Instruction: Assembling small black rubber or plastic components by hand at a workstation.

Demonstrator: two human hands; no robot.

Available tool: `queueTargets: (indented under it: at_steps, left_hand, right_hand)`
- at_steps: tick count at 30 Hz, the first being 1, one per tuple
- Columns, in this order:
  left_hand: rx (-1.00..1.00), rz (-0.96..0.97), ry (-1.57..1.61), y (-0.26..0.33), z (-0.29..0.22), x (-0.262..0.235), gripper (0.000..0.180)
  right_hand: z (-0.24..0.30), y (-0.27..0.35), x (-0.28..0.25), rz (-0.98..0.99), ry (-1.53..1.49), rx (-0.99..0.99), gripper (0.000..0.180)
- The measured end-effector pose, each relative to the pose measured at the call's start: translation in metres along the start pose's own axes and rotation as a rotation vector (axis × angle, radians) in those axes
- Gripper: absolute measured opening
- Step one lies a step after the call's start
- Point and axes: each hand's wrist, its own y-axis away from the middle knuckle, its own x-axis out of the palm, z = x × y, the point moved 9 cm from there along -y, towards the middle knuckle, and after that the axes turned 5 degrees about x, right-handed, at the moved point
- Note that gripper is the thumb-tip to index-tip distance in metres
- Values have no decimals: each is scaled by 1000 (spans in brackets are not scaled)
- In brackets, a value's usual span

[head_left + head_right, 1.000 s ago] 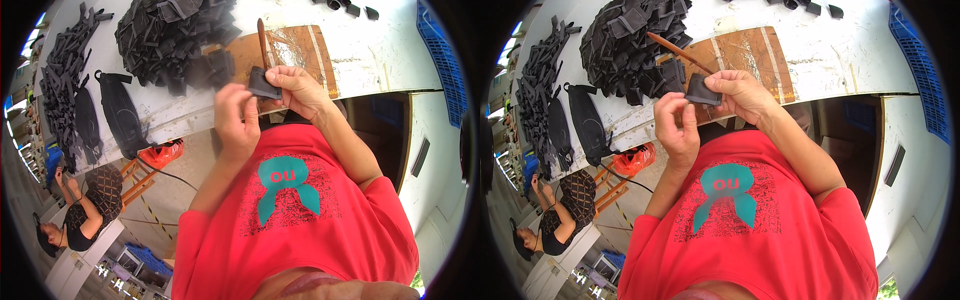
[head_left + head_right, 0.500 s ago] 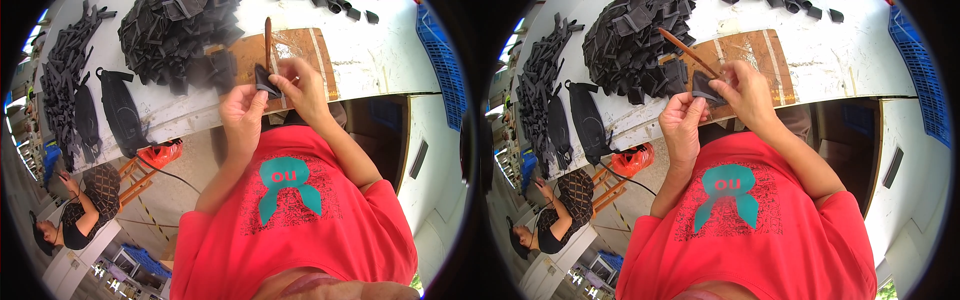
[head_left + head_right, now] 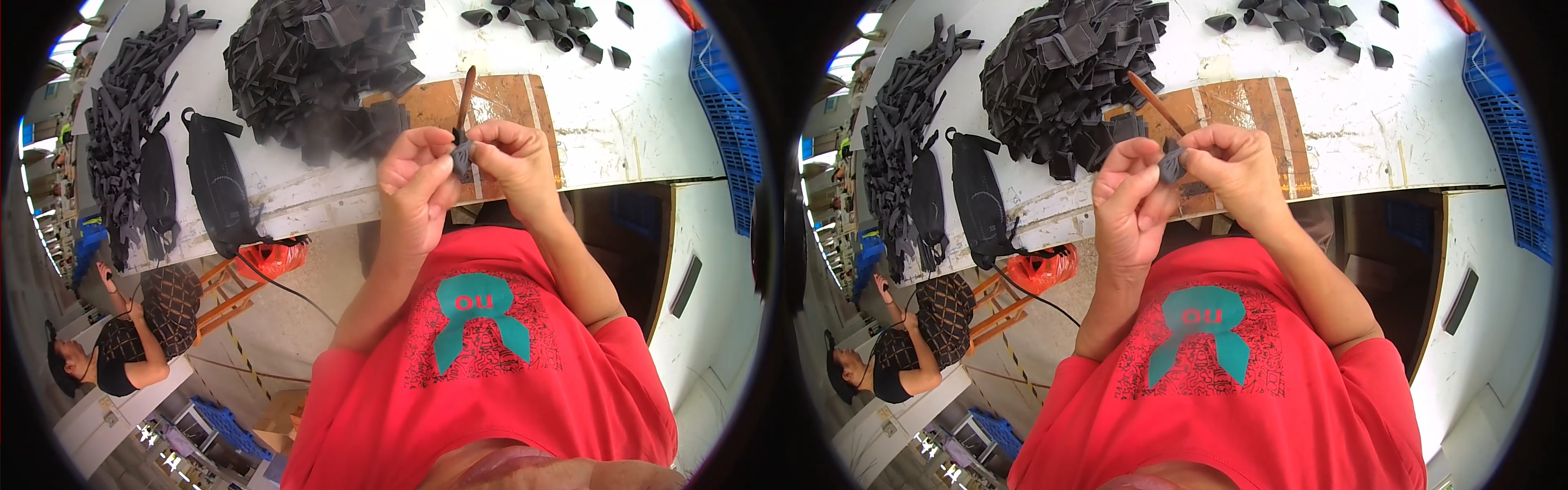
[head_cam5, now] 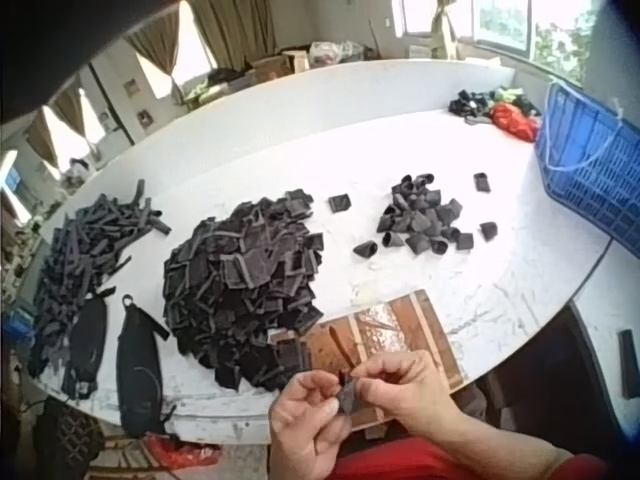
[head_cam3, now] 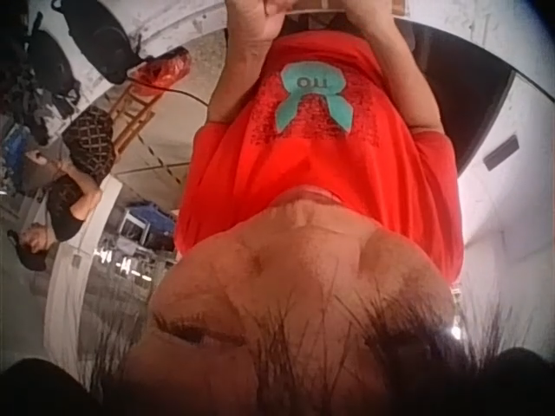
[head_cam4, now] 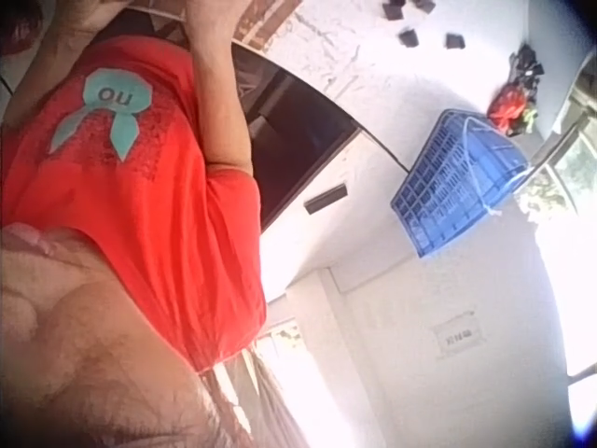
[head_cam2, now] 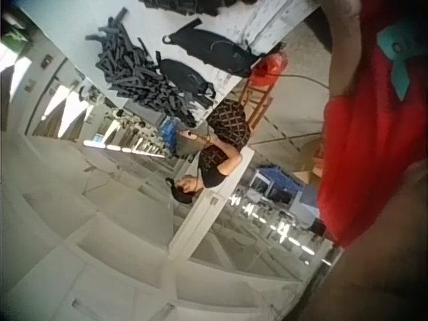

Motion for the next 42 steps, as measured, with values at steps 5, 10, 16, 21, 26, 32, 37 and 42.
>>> queueTargets:
  at_steps: [5,10,16,21,26,32,37,42]
  left_hand:
    - [497,-76,-757,7,-36,9,16]
    - [334,-125,-613,1,-39,13,18]
    - [-285,631,744,7,-64,111,18]
    - [242,254,-57,-16,-73,65,19]
    - [299,346,-114,-23,-69,76,19]
    - [325,244,-225,-32,-67,73,15]
    - [526,189,-517,-19,-77,90,14]
    - [412,214,-347,-26,-72,85,15]
  right_hand:
    - [-34,18,47,430,-1089,659,7]
    - [5,8,34,492,-549,553,26]
    - [80,-65,-16,287,-386,69,32]
    - [91,-41,-6,216,-310,-35,32]
    - [90,-27,0,204,-211,26,32]
    - [88,-32,5,247,-418,90,23]
    - [88,-36,7,303,-530,97,20]
    - [85,-35,11,424,-571,181,24]
